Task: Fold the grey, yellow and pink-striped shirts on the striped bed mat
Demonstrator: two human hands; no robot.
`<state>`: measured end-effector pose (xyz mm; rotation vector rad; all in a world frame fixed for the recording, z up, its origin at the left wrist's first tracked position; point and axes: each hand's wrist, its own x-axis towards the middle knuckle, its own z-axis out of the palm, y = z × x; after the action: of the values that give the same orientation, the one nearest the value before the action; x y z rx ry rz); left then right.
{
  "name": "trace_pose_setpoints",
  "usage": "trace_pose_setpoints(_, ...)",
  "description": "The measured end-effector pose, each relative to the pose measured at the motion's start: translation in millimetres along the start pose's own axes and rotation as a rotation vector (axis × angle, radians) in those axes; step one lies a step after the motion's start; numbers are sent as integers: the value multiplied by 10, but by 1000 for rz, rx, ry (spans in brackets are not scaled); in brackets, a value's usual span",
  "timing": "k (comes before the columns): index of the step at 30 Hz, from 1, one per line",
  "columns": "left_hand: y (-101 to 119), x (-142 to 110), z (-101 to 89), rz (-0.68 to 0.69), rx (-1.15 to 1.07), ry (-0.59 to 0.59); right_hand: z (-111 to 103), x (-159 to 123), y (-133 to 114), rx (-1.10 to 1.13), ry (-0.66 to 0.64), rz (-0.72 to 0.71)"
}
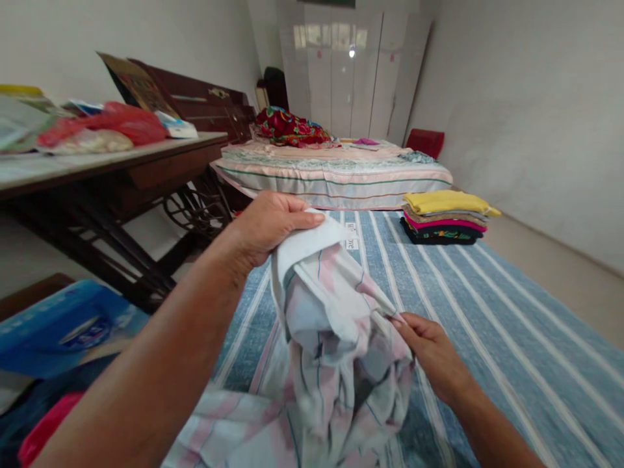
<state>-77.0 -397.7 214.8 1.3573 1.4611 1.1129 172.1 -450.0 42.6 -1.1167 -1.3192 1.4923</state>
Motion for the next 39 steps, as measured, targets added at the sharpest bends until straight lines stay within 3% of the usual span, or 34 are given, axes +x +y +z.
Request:
trace_pose_setpoints(5, -284, 120, 155, -68, -47, 6, 20, -124, 203, -458, 426, -348)
trace_pose_setpoints(7, -285, 129, 197, -64, -76, 8, 167, -225, 138, -577, 343, -464)
trace_pose_setpoints(10, -197, 133, 258, -27, -138, 12, 551, -213, -3, -715, 15, -508)
trace_pose_setpoints(14, -102, 160, 320, 4, -198, 8, 1076, 85, -118, -991, 80, -335)
trace_pose_setpoints(18, -135, 213, 305, 29, -247, 64, 1241, 315, -139, -1065, 107, -276)
trace_pose_setpoints(23, -228, 232, 226, 14, -289, 122, 1120, 274, -36, -874, 71, -421)
trace_pose_setpoints(28, -237, 247, 264, 31, -388, 105, 1232, 287, -31, -876, 183, -390)
trace_pose_setpoints(31, -213, 262, 279, 52, -378, 102, 1251, 392, -42, -783, 138, -416)
trace_pose_setpoints(35, -210, 260, 211, 50, -287, 147, 1065, 371, 9, -331, 23, -412)
trace_pose_setpoints(39, -256, 278, 128, 30, -241, 113, 761, 138, -72, 331, -95, -131)
